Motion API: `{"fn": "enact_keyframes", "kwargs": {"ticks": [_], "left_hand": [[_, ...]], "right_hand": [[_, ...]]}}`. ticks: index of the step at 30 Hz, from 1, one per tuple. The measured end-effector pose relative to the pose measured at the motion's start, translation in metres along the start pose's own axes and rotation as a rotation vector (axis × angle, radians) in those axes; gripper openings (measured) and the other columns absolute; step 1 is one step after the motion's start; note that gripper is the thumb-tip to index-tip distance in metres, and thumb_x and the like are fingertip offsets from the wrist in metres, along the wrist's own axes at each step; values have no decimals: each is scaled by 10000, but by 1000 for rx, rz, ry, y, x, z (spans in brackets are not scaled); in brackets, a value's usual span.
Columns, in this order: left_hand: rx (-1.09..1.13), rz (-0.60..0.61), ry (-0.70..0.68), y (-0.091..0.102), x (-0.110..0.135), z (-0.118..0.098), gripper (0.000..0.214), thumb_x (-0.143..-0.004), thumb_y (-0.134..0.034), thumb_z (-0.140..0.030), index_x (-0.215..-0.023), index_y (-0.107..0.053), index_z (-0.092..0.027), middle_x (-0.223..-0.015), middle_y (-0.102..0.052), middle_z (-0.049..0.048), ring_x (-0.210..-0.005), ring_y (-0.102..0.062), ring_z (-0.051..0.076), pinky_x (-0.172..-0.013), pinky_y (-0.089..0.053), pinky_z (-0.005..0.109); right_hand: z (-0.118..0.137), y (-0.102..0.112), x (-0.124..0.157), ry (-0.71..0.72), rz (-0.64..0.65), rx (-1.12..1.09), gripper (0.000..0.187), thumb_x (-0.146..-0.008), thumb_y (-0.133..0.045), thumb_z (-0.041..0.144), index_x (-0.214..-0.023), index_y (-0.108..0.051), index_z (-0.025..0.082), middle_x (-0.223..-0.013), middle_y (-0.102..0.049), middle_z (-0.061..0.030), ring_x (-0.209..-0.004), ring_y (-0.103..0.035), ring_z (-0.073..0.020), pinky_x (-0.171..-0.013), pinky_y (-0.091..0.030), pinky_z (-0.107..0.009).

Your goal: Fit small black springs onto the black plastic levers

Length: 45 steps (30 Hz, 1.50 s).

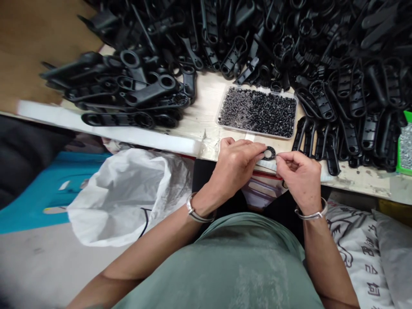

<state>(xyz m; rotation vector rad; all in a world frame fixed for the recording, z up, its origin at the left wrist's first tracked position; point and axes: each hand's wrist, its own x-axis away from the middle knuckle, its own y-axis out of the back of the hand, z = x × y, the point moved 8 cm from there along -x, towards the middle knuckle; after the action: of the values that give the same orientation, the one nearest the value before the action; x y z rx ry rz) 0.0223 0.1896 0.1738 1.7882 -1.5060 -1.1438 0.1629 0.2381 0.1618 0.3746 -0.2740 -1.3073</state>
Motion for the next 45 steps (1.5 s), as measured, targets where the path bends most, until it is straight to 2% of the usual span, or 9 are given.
{"fn": "enact_keyframes", "kwargs": {"ticks": [3,7,11,18,23,27,33,45], "left_hand": [[-66,-19,-43,-2,0,-3,201,-964,-489,-133,-881,-663,-189,-948,-754,-6,-844,-639,175,-739,-254,385],[-133,-126,-143,1,3,-12,219,-945,-462,-83,-879,-652,-170,-954,-754,18,-822,-632,180,-756,-267,388],[-143,-194,-175,2,7,-14,240,-947,-433,-70,-876,-638,-172,-948,-754,27,-804,-620,168,-774,-289,380],[-117,-188,-186,1,7,-13,238,-926,-463,-53,-852,-653,-176,-911,-748,23,-777,-618,169,-770,-306,369],[-70,-230,-196,7,8,-12,260,-940,-460,-62,-839,-672,-172,-890,-755,12,-766,-636,155,-759,-312,348],[-11,-144,-152,5,5,-8,239,-956,-489,-110,-847,-689,-181,-793,-742,-5,-723,-636,148,-731,-292,346],[43,13,-100,1,4,-6,210,-962,-487,-119,-916,-677,-197,-829,-733,-18,-795,-644,154,-739,-247,362],[36,27,-52,-2,2,-1,184,-943,-538,-143,-886,-700,-210,-816,-742,-13,-777,-648,153,-742,-254,361]], "right_hand": [[-1,0,0,0,1,-3,96,-766,-700,284,-766,-737,196,-566,-663,21,-475,-618,-133,-475,-515,-226],[0,1,1,-1,-6,5,97,-762,-703,284,-766,-738,193,-566,-664,22,-479,-622,-131,-485,-521,-221],[0,1,1,-6,-14,-2,101,-759,-699,284,-761,-737,190,-566,-664,22,-481,-623,-128,-490,-523,-218],[0,0,0,-1,-15,3,103,-754,-705,289,-765,-740,193,-581,-671,18,-494,-632,-131,-501,-531,-222],[0,0,0,-1,-10,-1,92,-752,-703,279,-763,-736,194,-573,-665,18,-486,-627,-135,-491,-527,-229],[0,1,1,-1,-12,3,76,-753,-700,265,-752,-732,196,-574,-667,15,-484,-628,-137,-480,-522,-227],[0,1,1,9,-6,6,67,-751,-691,251,-743,-728,196,-560,-661,19,-478,-627,-136,-490,-525,-229],[1,1,2,9,-5,11,79,-759,-689,259,-748,-729,192,-564,-663,16,-483,-626,-136,-494,-524,-232]]}}
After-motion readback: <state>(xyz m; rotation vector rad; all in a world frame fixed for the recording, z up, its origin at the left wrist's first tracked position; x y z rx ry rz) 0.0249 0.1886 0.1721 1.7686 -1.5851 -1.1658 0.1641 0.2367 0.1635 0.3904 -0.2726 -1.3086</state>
